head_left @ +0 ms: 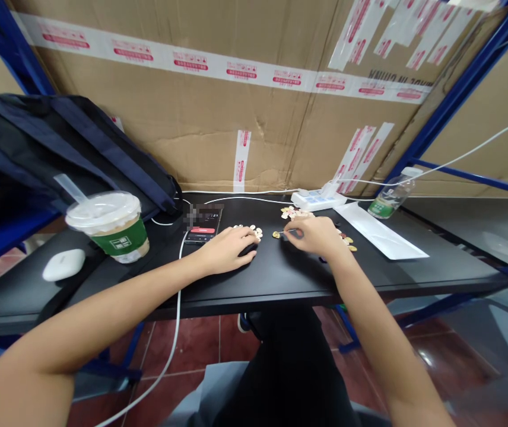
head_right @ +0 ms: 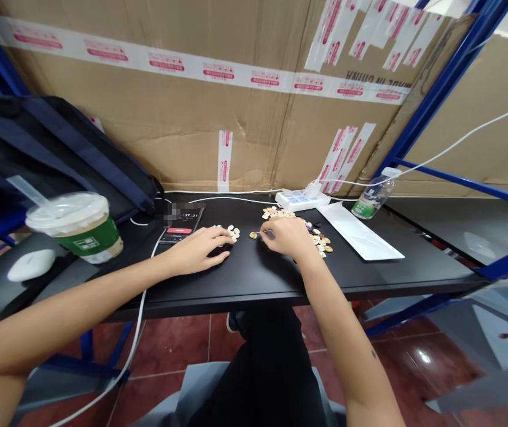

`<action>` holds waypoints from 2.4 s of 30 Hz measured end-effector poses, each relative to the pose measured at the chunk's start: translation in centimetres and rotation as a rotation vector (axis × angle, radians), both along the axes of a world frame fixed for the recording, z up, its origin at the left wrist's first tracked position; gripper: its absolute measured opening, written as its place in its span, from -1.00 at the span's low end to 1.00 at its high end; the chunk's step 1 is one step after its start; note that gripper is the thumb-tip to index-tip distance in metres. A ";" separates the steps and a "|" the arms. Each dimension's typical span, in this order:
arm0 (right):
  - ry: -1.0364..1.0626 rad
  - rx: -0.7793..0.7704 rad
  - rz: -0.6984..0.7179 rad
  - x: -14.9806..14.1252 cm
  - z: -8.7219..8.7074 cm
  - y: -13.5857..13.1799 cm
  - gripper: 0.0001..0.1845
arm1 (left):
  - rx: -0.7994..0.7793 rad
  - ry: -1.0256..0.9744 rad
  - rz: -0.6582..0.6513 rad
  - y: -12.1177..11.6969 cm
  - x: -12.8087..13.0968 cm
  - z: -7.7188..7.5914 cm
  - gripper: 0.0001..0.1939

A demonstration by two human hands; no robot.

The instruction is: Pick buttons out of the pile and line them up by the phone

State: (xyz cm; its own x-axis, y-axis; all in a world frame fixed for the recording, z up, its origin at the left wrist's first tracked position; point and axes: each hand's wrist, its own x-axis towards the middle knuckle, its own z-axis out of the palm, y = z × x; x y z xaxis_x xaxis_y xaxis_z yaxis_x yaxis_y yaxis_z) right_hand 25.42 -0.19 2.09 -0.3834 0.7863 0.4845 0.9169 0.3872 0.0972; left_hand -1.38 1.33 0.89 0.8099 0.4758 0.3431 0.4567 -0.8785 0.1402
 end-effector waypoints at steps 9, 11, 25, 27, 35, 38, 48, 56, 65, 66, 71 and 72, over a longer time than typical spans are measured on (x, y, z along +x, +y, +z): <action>0.017 -0.110 0.360 -2.5 0.4 -1.6 -0.81 | -0.178 -0.101 -0.014 -0.6 0.5 -0.2 -0.73; 0.018 -0.100 0.415 -2.6 0.3 -1.5 -0.79 | -0.226 -0.125 -0.075 -0.5 0.5 -0.3 -0.74; 0.027 -0.089 0.437 -2.5 0.3 -1.5 -0.77 | -0.399 -0.146 -0.032 -0.1 0.7 0.0 -0.74; 0.034 -0.081 0.426 -2.3 0.3 -1.4 -0.76 | -0.386 -0.142 -0.004 0.0 0.7 -0.1 -0.68; 0.097 -0.150 0.357 -1.9 0.6 -2.1 -0.78 | -0.350 -0.144 -0.110 -0.4 0.6 0.4 -0.79; 0.086 -0.159 0.359 -2.1 0.7 -2.3 -0.78 | -0.357 -0.130 -0.107 -0.3 0.6 0.4 -0.85; 0.056 -0.133 0.352 -2.4 0.3 -1.9 -0.78 | -0.365 -0.148 -0.016 -0.1 0.6 0.2 -0.84; 0.019 -0.102 0.360 -2.6 0.1 -1.8 -0.80 | -0.421 -0.130 -0.009 0.1 0.6 0.5 -0.82; -0.028 -0.076 0.395 -2.7 0.2 -1.7 -0.79 | -0.404 -0.076 -0.067 0.5 0.3 0.9 -0.87; -0.027 -0.074 0.396 -2.7 0.2 -1.6 -0.79 | -0.398 -0.077 -0.063 0.5 0.3 0.9 -0.88; -0.038 -0.052 0.350 -2.3 0.0 -1.4 -0.78 | -0.302 -0.047 0.011 0.6 0.1 0.8 -0.90; -0.039 -0.046 0.339 -2.2 0.0 -1.3 -0.78 | -0.271 -0.039 0.033 0.6 0.0 0.7 -0.90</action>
State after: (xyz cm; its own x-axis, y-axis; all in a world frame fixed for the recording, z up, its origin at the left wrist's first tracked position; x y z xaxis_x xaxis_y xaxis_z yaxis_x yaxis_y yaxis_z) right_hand 23.19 -1.54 2.06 -0.6442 0.6317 0.4312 0.7312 0.6741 0.1048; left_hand -1.37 1.94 1.62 0.7810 0.5806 0.2300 0.4744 -0.7911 0.3861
